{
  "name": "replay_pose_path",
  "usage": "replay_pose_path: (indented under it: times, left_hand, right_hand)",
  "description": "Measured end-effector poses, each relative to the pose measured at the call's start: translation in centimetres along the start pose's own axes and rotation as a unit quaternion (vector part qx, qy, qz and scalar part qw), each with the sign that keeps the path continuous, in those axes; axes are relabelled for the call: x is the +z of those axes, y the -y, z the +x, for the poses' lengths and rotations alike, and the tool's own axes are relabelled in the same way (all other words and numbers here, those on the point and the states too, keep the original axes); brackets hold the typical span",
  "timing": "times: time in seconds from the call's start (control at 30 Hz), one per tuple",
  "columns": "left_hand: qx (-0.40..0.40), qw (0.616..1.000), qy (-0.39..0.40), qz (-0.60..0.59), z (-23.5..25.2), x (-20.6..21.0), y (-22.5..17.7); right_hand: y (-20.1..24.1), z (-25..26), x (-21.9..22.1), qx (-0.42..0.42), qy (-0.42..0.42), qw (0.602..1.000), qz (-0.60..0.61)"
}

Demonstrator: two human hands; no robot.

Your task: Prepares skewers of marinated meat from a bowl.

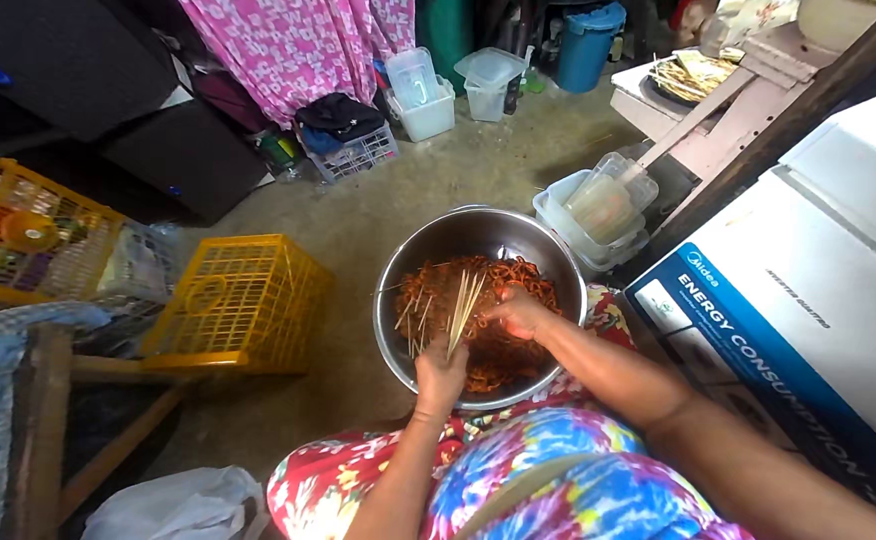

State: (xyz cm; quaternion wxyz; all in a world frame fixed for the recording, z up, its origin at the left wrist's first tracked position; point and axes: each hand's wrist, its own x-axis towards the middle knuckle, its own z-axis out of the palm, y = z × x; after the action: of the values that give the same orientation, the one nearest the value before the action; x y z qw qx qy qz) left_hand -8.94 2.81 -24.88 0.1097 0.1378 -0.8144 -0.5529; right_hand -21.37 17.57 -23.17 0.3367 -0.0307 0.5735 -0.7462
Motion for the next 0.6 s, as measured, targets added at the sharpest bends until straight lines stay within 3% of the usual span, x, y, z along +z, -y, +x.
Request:
replay_pose_path:
  times: [0.6]
  left_hand:
    - [-0.002,1.000,-0.004,-0.016,-0.1,0.0,0.0]
  right_hand:
    - [0.0,-0.4,1.1,0.068,-0.003,0.997,0.023]
